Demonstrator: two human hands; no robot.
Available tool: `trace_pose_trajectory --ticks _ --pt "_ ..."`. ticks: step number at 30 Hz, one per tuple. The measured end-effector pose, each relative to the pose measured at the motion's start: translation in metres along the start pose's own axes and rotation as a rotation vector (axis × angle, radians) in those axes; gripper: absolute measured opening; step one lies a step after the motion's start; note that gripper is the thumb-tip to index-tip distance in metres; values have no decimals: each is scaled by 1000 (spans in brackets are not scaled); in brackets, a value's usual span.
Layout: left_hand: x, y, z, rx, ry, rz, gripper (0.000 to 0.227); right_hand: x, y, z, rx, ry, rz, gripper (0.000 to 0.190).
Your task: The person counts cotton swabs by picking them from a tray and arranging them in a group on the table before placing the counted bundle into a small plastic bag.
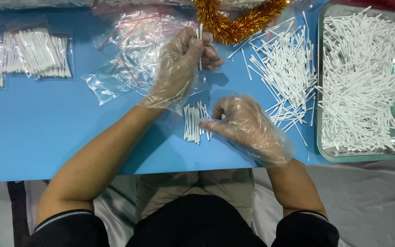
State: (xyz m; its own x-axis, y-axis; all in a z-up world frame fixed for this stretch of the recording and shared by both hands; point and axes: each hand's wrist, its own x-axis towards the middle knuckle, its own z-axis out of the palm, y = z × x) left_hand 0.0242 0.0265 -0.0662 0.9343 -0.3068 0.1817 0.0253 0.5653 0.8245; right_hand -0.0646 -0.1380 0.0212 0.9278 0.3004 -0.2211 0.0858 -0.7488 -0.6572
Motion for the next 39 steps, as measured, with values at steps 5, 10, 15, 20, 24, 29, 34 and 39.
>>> trace_pose_trajectory --ticks 5,10,15,20,24,29,34,39 --pt "0 2 1 63 12 11 20 -3 -10 -2 -72 -61 69 33" --pt "0 3 0 33 11 0 25 -4 -12 -4 -75 -44 68 36" --pt "0 5 2 53 28 -10 25 -7 -9 -7 -76 -65 145 35" --pt "0 3 1 7 -6 17 25 -8 -10 -11 -101 -51 147 38" --pt "0 5 2 19 4 16 27 -7 -9 -14 -100 -67 253 34" --pt "0 5 0 65 -21 20 22 -8 -1 -13 -37 -18 242 41" --pt "-1 4 -1 113 -12 31 27 -8 -4 -15 13 -33 218 40" --pt "0 4 1 48 0 13 24 -7 -7 -14 -13 -47 276 28"
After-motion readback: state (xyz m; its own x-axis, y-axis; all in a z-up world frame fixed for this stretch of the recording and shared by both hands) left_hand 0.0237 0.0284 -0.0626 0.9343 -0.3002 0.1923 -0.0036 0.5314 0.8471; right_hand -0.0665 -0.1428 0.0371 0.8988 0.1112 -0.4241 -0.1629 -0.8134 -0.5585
